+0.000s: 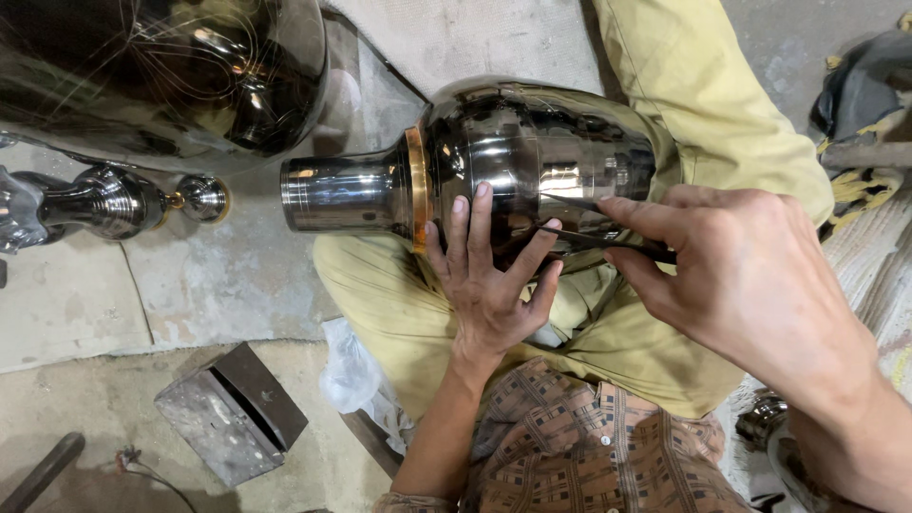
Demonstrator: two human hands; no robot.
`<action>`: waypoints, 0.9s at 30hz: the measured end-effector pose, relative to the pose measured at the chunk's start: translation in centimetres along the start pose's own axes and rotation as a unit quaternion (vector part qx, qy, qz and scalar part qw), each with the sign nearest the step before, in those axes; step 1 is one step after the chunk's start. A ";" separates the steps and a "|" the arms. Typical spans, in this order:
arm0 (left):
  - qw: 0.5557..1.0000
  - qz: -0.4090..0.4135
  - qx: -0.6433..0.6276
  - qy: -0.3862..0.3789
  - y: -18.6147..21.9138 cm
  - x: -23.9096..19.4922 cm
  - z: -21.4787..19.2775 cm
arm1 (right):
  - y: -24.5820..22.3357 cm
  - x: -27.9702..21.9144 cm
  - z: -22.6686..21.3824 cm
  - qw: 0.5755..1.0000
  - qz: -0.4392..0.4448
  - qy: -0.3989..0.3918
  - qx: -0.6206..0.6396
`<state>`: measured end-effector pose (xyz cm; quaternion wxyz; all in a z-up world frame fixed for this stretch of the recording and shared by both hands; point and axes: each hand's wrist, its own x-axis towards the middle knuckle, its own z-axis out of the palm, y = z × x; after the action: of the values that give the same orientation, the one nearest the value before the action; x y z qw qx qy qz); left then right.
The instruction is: The person sits cross-legged and uses a small hand tool to engrave curved lines and circular patterns onto the surface of a polished metal vase. They rotate the vase to access different areas and continue carving the design.
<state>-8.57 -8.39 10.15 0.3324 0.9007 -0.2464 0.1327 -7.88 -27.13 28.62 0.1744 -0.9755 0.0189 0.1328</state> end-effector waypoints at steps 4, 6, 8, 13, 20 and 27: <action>1.000 0.000 0.000 0.001 0.1 0.1 -0.1 | -0.2 0.2 -0.3 1.000 0.020 -0.019 -0.005; 1.000 -0.002 0.000 -0.002 0.2 0.1 -0.1 | -0.2 0.2 -0.3 1.000 -0.007 0.001 0.001; 1.000 -0.003 0.000 -0.003 0.2 0.1 -0.1 | -0.1 0.2 -0.2 1.000 -0.007 -0.002 0.008; 1.000 -0.004 0.001 -0.002 0.2 0.0 -0.1 | 0.1 0.2 0.0 0.999 -0.041 0.022 0.004; 1.000 0.002 0.002 0.003 0.1 -0.1 0.1 | 0.0 0.0 0.0 1.000 -0.021 0.019 -0.001; 1.000 0.005 0.001 0.009 -0.1 -0.1 0.3 | 0.1 -0.2 0.2 1.000 -0.013 0.010 -0.007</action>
<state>-8.62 -8.50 9.82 0.3331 0.8985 -0.2479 0.1424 -8.11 -27.12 28.51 0.1688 -0.9781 0.0072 0.1213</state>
